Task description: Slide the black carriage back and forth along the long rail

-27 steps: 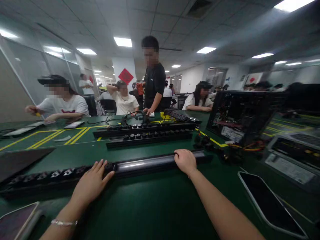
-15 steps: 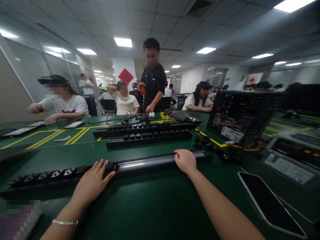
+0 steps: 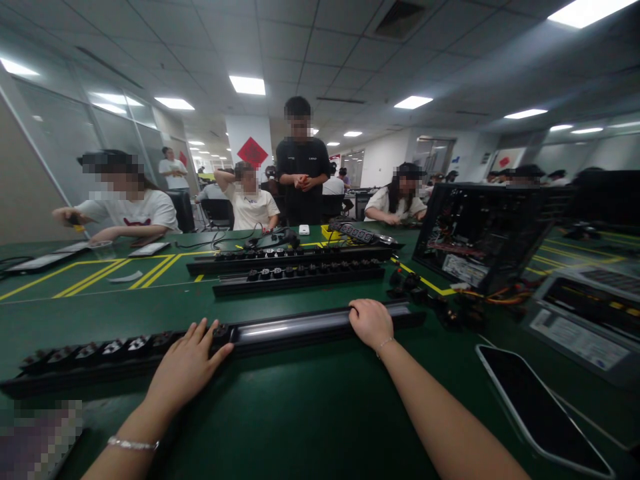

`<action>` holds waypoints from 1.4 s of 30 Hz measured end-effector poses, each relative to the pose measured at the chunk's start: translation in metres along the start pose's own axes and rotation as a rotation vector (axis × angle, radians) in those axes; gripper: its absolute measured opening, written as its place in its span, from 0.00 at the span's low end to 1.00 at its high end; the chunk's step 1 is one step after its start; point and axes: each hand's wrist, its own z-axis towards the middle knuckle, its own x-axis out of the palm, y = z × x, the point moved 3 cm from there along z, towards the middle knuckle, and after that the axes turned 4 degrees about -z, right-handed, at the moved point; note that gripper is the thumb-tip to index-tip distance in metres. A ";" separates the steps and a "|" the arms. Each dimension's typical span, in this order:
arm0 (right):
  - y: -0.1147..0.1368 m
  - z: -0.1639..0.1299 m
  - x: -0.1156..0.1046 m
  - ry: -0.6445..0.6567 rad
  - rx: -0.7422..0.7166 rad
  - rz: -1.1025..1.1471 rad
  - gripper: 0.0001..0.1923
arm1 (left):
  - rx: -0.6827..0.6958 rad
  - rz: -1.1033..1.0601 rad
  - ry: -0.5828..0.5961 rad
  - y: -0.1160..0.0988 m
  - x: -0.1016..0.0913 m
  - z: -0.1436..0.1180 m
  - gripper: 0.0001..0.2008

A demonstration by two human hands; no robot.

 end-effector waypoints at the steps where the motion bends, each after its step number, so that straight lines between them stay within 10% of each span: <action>1: 0.000 0.000 0.000 -0.002 -0.003 -0.001 0.16 | 0.000 0.004 0.006 0.000 0.000 0.000 0.39; 42: 0.002 -0.001 -0.001 0.026 0.001 -0.024 0.17 | -0.003 0.007 0.209 -0.010 -0.016 -0.007 0.40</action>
